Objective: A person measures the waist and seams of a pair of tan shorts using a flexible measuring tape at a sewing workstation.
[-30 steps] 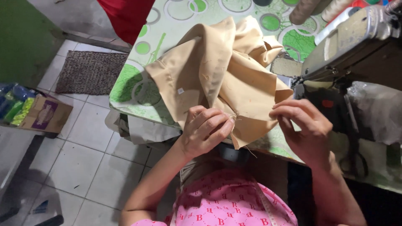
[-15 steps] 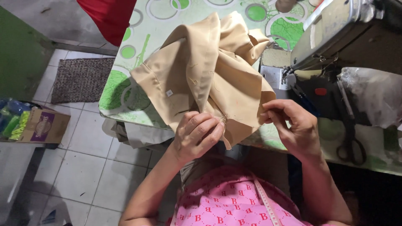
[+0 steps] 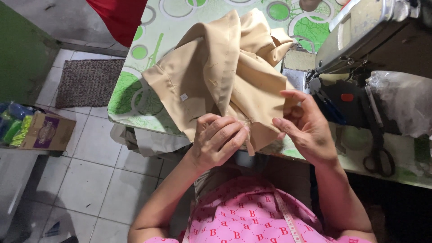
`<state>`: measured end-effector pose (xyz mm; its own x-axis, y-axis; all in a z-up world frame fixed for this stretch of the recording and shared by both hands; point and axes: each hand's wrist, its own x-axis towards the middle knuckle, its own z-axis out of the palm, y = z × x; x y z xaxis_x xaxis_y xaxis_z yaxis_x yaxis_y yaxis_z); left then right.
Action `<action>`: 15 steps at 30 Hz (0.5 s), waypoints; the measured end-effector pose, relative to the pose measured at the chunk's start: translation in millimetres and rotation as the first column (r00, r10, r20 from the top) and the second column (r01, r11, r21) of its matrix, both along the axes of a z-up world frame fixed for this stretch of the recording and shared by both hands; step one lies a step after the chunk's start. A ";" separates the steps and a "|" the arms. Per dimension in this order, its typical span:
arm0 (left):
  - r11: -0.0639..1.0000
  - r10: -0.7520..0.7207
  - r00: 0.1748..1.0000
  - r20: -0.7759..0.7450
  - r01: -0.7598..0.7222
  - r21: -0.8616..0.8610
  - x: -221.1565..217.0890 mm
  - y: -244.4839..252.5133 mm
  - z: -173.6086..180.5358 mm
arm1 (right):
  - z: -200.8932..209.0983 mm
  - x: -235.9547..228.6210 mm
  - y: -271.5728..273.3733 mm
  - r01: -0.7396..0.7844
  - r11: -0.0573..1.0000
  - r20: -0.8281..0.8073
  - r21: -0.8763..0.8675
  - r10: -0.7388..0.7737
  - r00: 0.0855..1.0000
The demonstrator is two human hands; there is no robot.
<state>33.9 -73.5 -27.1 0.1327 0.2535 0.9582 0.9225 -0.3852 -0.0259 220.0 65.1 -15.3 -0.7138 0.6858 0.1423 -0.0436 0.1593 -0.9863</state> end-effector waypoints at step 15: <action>0.936 -0.053 0.997 0.053 0.068 -0.344 -8.9 13.1 20.5 | 38.4 -4.0 3.4 0.161 0.963 -0.107 0.215 -0.141 0.984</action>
<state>25.0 -60.4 -6.6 0.1198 0.5627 0.8179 0.8946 -0.4184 0.1568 216.1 68.4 23.1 -0.5817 0.7284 0.3620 -0.0892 0.3853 -0.9185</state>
